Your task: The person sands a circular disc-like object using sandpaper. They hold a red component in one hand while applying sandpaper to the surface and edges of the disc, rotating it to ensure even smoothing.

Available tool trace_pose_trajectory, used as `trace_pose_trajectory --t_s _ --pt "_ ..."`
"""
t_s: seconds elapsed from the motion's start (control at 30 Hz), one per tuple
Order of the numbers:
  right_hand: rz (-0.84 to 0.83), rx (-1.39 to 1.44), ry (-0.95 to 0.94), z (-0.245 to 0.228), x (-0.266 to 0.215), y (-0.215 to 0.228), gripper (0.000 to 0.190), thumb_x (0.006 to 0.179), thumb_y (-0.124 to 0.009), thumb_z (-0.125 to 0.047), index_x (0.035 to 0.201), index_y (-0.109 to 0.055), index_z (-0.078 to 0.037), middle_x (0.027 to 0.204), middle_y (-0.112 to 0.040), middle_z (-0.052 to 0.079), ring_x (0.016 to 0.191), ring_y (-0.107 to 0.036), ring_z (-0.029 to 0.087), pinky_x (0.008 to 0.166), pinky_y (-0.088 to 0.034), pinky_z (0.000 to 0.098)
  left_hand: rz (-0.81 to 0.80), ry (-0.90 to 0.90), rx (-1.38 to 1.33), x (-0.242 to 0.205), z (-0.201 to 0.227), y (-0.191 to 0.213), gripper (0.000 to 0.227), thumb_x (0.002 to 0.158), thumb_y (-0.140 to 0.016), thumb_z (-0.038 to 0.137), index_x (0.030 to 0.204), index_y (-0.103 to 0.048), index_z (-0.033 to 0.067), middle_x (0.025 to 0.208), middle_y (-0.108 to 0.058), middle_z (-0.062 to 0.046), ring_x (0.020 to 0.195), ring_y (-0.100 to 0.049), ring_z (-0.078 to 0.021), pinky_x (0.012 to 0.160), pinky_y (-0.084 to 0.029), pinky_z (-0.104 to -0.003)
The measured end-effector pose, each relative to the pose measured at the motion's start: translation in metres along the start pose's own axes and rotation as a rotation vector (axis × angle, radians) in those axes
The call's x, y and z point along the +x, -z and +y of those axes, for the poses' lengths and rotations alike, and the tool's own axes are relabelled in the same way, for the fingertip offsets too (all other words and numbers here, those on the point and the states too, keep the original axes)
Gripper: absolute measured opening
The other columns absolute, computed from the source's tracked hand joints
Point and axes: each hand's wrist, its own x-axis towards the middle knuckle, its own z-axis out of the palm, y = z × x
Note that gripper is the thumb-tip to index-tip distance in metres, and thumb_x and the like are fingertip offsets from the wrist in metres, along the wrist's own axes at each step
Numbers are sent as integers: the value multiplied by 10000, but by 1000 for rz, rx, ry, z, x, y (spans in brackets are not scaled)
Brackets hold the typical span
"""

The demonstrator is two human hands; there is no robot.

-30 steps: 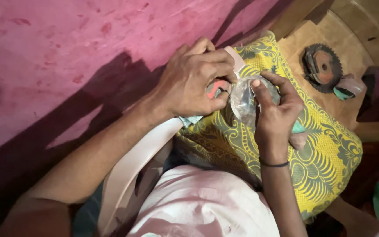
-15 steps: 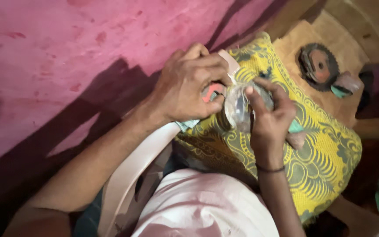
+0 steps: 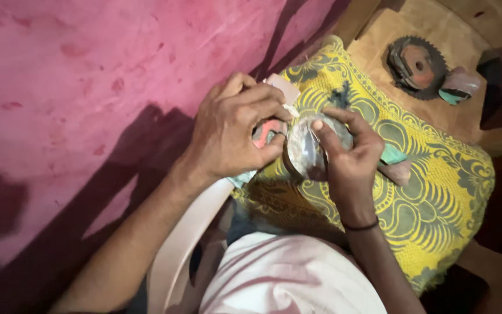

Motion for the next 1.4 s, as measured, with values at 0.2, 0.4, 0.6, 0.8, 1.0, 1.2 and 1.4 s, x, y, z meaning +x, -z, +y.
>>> trace_pose_trajectory --t_s 0.2,0.4,0.6,0.8,1.0,1.2,1.4 --pt "-4 -46 116 5 -1 2 273 964 -801 -156 1181 -746 -1 1018 -729 73 804 -652 112 651 -559 287 17 7 -4 0 3 0 238 746 -810 205 973 -771 146 1120 -727 24 1089 -615 -240 940 -492 -406" --pt "-10 -132 181 15 -3 8 270 913 -795 -165 1125 -740 -8 969 -732 59 834 -662 104 755 -555 253 -3 7 4 5 8 2 248 730 -806 183 969 -768 129 1121 -729 -1 1067 -622 -249 919 -496 -409" --pt "-29 46 -7 7 0 6 286 890 -786 -166 1132 -736 -21 966 -735 67 790 -666 128 647 -579 291 -24 27 4 12 14 4 242 719 -806 170 955 -768 132 1098 -727 -2 1063 -621 -262 948 -513 -409" --pt "-14 21 124 -5 -4 6 244 931 -787 -129 1130 -734 1 1022 -741 87 933 -692 169 809 -551 331 -28 11 34 12 19 5 248 723 -827 188 962 -778 136 1113 -730 -4 1080 -623 -269 937 -501 -415" --pt "-32 -27 213 8 -3 6 258 924 -779 -132 1133 -724 9 1055 -751 75 956 -686 149 850 -550 281 -15 29 21 9 17 2 250 715 -826 175 958 -779 139 1114 -730 2 1080 -626 -263 930 -497 -405" --pt "-23 204 -85 9 6 0 252 908 -778 -117 1123 -720 2 982 -747 85 809 -691 160 630 -591 351 -15 25 22 17 14 7 241 715 -823 170 950 -771 143 1108 -734 11 1077 -622 -252 963 -506 -396" --pt "-33 111 10 -4 1 2 243 914 -766 -122 1122 -717 -6 944 -743 78 754 -679 111 587 -581 267 -11 25 18 15 19 6 267 690 -817 164 953 -773 143 1101 -733 0 1081 -629 -256 951 -503 -406"
